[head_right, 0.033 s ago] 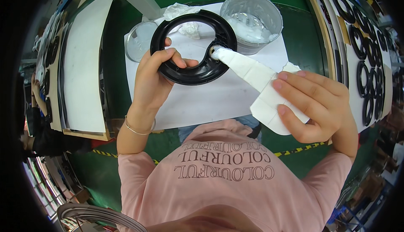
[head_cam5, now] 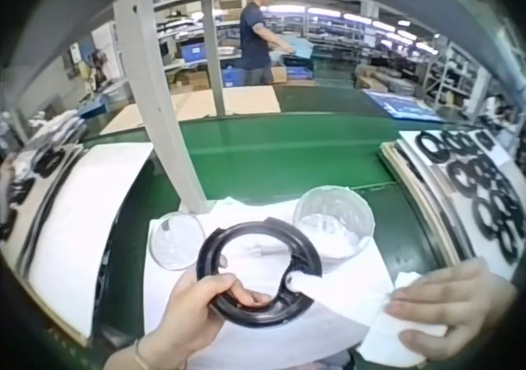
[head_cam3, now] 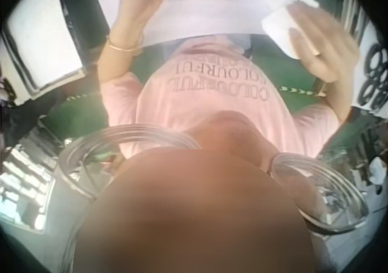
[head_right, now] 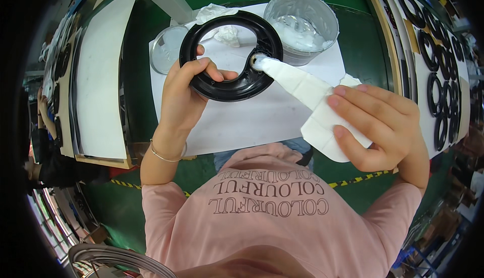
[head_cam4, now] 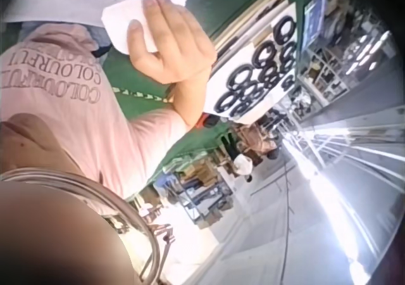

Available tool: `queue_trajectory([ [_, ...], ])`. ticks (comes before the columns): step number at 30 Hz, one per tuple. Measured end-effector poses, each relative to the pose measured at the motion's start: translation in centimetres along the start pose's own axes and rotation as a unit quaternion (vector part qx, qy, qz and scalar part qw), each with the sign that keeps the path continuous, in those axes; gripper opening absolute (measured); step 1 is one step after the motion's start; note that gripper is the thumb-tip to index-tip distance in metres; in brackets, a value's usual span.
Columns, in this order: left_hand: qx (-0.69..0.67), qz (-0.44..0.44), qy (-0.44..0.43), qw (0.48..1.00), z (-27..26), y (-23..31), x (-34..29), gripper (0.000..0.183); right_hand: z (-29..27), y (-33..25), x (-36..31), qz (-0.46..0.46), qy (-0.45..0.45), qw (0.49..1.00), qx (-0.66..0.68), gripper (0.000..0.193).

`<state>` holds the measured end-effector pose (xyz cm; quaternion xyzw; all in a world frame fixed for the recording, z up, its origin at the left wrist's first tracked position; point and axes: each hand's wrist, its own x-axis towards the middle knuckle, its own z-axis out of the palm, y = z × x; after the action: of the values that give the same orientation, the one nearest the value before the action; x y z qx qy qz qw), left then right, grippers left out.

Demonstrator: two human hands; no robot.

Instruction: Applying white paste or adhesive to circular black plastic components using a plastic spatula.

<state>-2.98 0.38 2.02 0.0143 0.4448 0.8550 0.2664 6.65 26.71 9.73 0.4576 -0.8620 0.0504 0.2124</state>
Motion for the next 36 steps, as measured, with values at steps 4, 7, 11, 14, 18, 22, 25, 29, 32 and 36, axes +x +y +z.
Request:
queue_trajectory([
  [4, 0.032, 0.021, -0.010, 0.999, 0.0, 0.2, 0.2, 0.016, -1.6, 0.3, -0.2, 0.045, 0.004, 0.999, 0.003, 0.024],
  [7, 0.043, 0.037, -0.007, 0.998, 0.0, 0.1, 0.0, 0.017, -1.1, 2.3, -2.4, 0.139, 0.070, 0.986, 0.052, 0.018],
  [11, 0.024, 0.030, 0.002, 0.999, -0.7, -0.1, -0.6, 0.017, 2.2, 3.8, -3.2, 0.208, 0.237, 0.935, 0.163, 0.013],
  [14, 0.001, 0.029, 0.005, 1.000, -1.2, -0.2, -1.0, 0.015, 2.3, 3.6, -3.6, 0.175, 0.047, 0.983, -0.010, 0.013],
  [18, -0.021, 0.047, 0.014, 0.999, -2.5, -0.8, -1.2, 0.012, 3.0, 0.1, -2.7, 0.067, -0.055, 0.991, -0.101, 0.018],
  [22, -0.040, 0.075, 0.020, 0.996, -3.0, -0.9, -1.5, 0.009, 1.9, -2.2, -3.9, 0.093, -0.072, 0.986, -0.118, 0.017],
  [25, -0.036, 0.079, 0.019, 0.996, -3.1, -0.7, -1.7, 0.007, 0.4, -2.8, -5.8, 0.135, -0.071, 0.982, -0.107, 0.012],
  [29, -0.028, 0.082, 0.009, 0.996, -2.1, -0.9, -1.9, 0.006, 2.3, -2.8, -8.7, 0.503, 0.329, 0.796, 0.066, 0.015],
  [32, -0.032, 0.076, 0.017, 0.996, -2.3, -1.2, -2.4, 0.006, 3.7, 0.4, -6.4, 0.563, 0.380, 0.684, 0.265, 0.020],
  [36, -0.027, 0.086, 0.017, 0.996, -3.0, -1.3, -3.1, 0.007, 6.0, 1.1, -8.3, 0.684, 0.308, 0.504, 0.429, 0.033],
])
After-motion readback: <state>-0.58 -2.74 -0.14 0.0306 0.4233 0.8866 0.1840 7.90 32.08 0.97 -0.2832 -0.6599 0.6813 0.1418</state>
